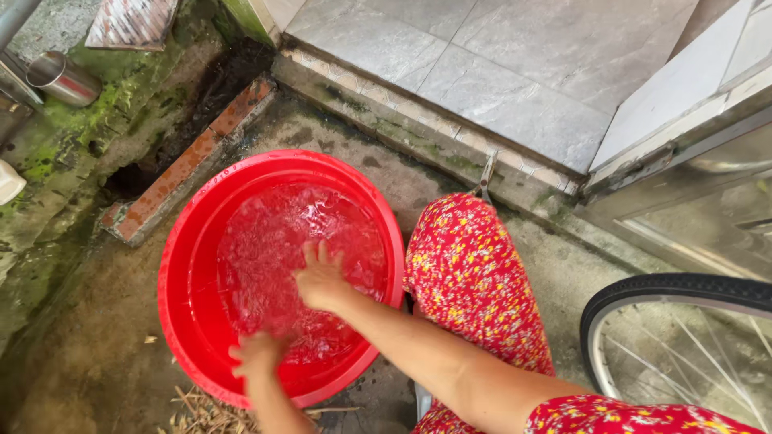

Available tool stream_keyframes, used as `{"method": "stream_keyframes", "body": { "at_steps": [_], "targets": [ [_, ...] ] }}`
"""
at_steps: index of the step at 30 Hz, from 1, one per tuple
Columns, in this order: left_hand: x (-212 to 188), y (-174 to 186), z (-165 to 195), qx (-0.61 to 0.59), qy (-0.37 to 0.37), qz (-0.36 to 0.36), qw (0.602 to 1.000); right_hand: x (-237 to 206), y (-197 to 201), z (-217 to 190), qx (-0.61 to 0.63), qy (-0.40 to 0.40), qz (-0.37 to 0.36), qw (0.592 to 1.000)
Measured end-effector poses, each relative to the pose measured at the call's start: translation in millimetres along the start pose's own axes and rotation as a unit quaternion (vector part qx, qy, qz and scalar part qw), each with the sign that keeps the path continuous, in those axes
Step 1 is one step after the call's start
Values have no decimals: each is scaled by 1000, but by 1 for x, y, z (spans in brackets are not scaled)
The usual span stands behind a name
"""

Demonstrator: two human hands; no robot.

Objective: The person sits on a low stool on a concrete floor and trims dried palm leaf strips with scissors, cutting off hard ends and unwanted edges. They gather the trimmed strips, sort usable pieces from scraps, place the good strips into a red basin, and rinse their hands in a water-filled basin at the end.

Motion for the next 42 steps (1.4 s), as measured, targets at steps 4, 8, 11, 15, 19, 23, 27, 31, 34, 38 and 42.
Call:
{"method": "stream_keyframes", "body": {
  "at_steps": [4,8,11,15,19,23,27,31,34,38,42],
  "targets": [
    [9,-28,10,3,-72,47,996,-1,-14,-2,-58,48,-6,997],
    [-5,15,5,-187,-136,54,971,-30,5,-28,29,335,-19,942],
    [-43,64,4,-531,-170,78,827,-53,15,-37,179,457,-146,859],
    [-42,61,17,-710,-152,147,672,-45,14,-41,29,206,56,977],
    [-11,10,15,-507,-108,111,848,-67,15,-38,104,273,123,948],
    [-19,-31,-5,-581,-84,39,809,-132,45,-35,65,390,207,895],
    [-3,-30,-15,-363,-46,55,929,-217,109,25,274,467,210,814],
    [4,-29,-5,-357,18,73,931,-225,149,113,440,384,322,745],
    [-2,-31,8,-368,6,51,928,-138,181,195,447,308,400,738],
    [-15,-29,18,-382,-29,35,923,-6,157,313,409,-5,328,852],
    [-26,-17,18,-197,-7,37,980,39,97,362,283,-166,340,881]
  ]
}}
Point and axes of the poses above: each hand's wrist, its own x-axis towards the middle knuckle, its own y-axis out of the back of the hand, z = x × y, the point moved 3 cm from there along x, towards the middle knuckle, and after that the axes turned 10 degrees about -y, right-handed, at the moved point
